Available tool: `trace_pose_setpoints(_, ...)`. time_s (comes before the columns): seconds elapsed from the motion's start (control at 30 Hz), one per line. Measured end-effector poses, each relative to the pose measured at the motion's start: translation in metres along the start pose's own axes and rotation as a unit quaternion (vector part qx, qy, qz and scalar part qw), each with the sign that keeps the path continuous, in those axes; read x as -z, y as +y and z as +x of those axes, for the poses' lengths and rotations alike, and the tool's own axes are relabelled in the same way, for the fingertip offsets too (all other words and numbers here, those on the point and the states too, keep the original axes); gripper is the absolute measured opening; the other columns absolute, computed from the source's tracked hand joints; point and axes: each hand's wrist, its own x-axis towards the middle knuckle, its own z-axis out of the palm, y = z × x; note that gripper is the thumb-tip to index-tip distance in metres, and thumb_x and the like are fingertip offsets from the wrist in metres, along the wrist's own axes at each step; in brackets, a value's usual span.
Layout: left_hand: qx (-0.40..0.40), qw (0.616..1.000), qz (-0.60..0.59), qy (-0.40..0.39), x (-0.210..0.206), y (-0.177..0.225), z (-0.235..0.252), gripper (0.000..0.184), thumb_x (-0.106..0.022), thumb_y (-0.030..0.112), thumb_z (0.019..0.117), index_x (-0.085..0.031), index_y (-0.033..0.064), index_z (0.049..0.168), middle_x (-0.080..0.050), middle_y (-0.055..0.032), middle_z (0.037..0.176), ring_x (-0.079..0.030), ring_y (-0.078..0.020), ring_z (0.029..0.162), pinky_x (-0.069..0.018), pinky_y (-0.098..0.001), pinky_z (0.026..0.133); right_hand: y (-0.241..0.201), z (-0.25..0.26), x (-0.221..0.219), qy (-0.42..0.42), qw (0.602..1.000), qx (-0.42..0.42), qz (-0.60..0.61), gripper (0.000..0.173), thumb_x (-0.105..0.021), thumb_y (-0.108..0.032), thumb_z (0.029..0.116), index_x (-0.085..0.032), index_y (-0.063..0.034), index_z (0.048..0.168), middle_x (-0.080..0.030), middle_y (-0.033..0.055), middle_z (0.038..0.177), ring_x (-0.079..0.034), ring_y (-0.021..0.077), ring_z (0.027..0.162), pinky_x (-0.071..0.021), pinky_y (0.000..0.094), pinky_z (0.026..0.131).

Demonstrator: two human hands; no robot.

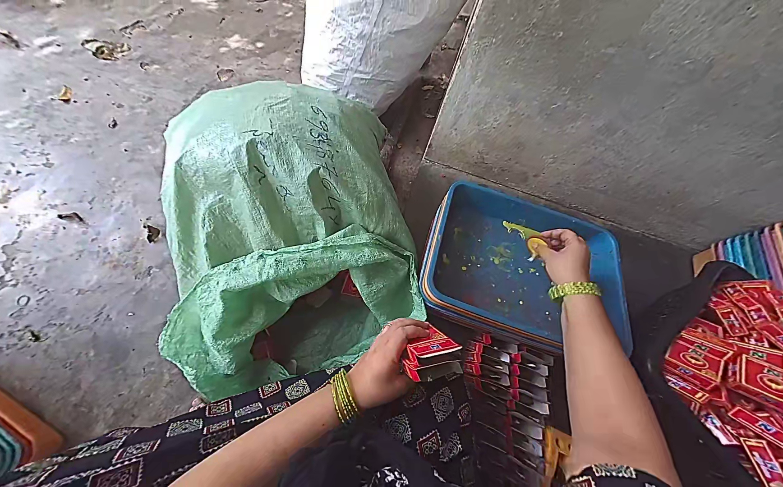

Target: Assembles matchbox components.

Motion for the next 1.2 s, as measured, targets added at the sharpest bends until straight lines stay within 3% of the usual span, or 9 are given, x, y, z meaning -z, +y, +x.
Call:
trace_pose_setpoints(0.17,-0.008,0.999,0.043,0.021,-0.015,0.000,-0.006,0.050,-0.080,0.016,0.0865,-0.058,0.0052,0.130,-0.063,-0.0155,0.133,-0.054,-0.0300,0.133,-0.0438,-0.0501,0.114,-0.067,-0.141,0.039,-0.121,0.958,0.146,0.216,0.042,-0.076,-0.010,0.0909,-0.065,-0.0088,0.131,-0.066,0.0093,0.127,-0.071,0.0201,0.100,-0.0633,0.0389,0.085)
trace_pose_setpoints(0.27,0.004,0.998,0.047,0.047,-0.024,0.008,-0.015,0.050,-0.080,0.017,0.0864,-0.057,0.0058,0.129,-0.062,-0.0160,0.133,-0.055,-0.0293,0.132,-0.0457,-0.0497,0.113,-0.094,-0.213,0.062,-0.190,0.928,0.139,0.290,0.037,-0.080,-0.006,0.0846,-0.060,-0.0026,0.116,-0.072,0.0105,0.107,-0.075,0.0220,0.083,-0.0664,0.0355,0.068)
trace_pose_setpoints(0.33,0.024,0.997,0.035,0.061,-0.029,0.018,-0.023,0.054,-0.081,0.018,0.0859,-0.055,0.0048,0.132,-0.062,-0.0160,0.133,-0.055,-0.0281,0.131,-0.0462,-0.0489,0.112,-0.095,-0.239,0.068,-0.200,0.926,0.145,0.286,0.024,-0.080,-0.005,0.0842,-0.067,-0.0019,0.104,-0.075,0.0089,0.097,-0.073,0.0186,0.072,-0.0648,0.0316,0.063)
trace_pose_setpoints(0.4,0.045,0.997,0.006,0.064,-0.031,0.029,-0.030,0.061,-0.083,0.017,0.0830,-0.053,0.0013,0.134,-0.063,-0.0156,0.131,-0.058,-0.0255,0.128,-0.0472,-0.0466,0.112,-0.092,-0.254,0.069,-0.176,0.938,0.168,0.246,0.018,-0.080,-0.009,0.0854,-0.072,-0.0050,0.101,-0.075,0.0043,0.092,-0.071,0.0126,0.069,-0.0622,0.0262,0.063)
trace_pose_setpoints(0.5,0.082,0.994,-0.058,0.032,-0.027,0.048,-0.037,0.074,-0.086,0.015,0.0773,-0.047,-0.0002,0.138,-0.062,-0.0142,0.133,-0.060,-0.0212,0.126,-0.0499,-0.0417,0.110,-0.092,-0.270,0.073,-0.099,0.944,0.270,0.162,0.014,-0.078,-0.014,0.0898,-0.074,-0.0083,0.102,-0.077,0.0005,0.100,-0.074,0.0069,0.084,-0.0641,0.0218,0.072)
trace_pose_setpoints(0.6,0.101,0.987,-0.128,0.004,-0.022,0.070,-0.042,0.079,-0.085,0.008,0.0744,-0.042,-0.0024,0.139,-0.063,-0.0138,0.131,-0.063,-0.0183,0.121,-0.0547,-0.0375,0.104,-0.098,-0.291,0.083,-0.062,0.903,0.412,0.108,0.007,-0.076,-0.013,0.0932,-0.077,-0.0099,0.100,-0.077,0.0011,0.106,-0.073,0.0112,0.102,-0.0615,0.0283,0.091)
trace_pose_setpoints(0.7,0.100,0.983,-0.152,-0.032,-0.016,0.084,-0.051,0.078,-0.085,0.009,0.0755,-0.043,-0.0014,0.140,-0.065,-0.0112,0.129,-0.064,-0.0155,0.118,-0.0554,-0.0356,0.103,-0.110,-0.317,0.091,-0.026,0.871,0.491,0.003,0.009,-0.070,-0.012,0.0972,-0.078,-0.0117,0.100,-0.078,0.0011,0.108,-0.073,0.0127,0.105,-0.0581,0.0292,0.097)
trace_pose_setpoints(0.87,0.066,0.984,-0.145,-0.075,-0.007,0.095,-0.063,0.074,-0.084,0.013,0.0778,-0.046,-0.0027,0.139,-0.065,-0.0118,0.127,-0.063,-0.0146,0.119,-0.0536,-0.0344,0.105,-0.127,-0.352,0.098,0.006,0.845,0.522,-0.118,0.016,-0.063,-0.011,0.0998,-0.078,-0.0138,0.104,-0.077,0.0009,0.112,-0.072,0.0165,0.103,-0.0581,0.0295,0.090)
trace_pose_setpoints(1.2,0.039,0.986,-0.122,-0.107,0.015,0.116,-0.082,0.078,-0.084,0.010,0.0739,-0.045,0.0000,0.140,-0.063,-0.0123,0.130,-0.062,-0.0158,0.121,-0.0525,-0.0356,0.106,-0.157,-0.396,0.102,0.016,0.844,0.513,-0.154,0.015,-0.063,-0.012,0.0995,-0.078,-0.0140,0.100,-0.077,-0.0019,0.108,-0.072,0.0139,0.101,-0.0579,0.0293,0.091)
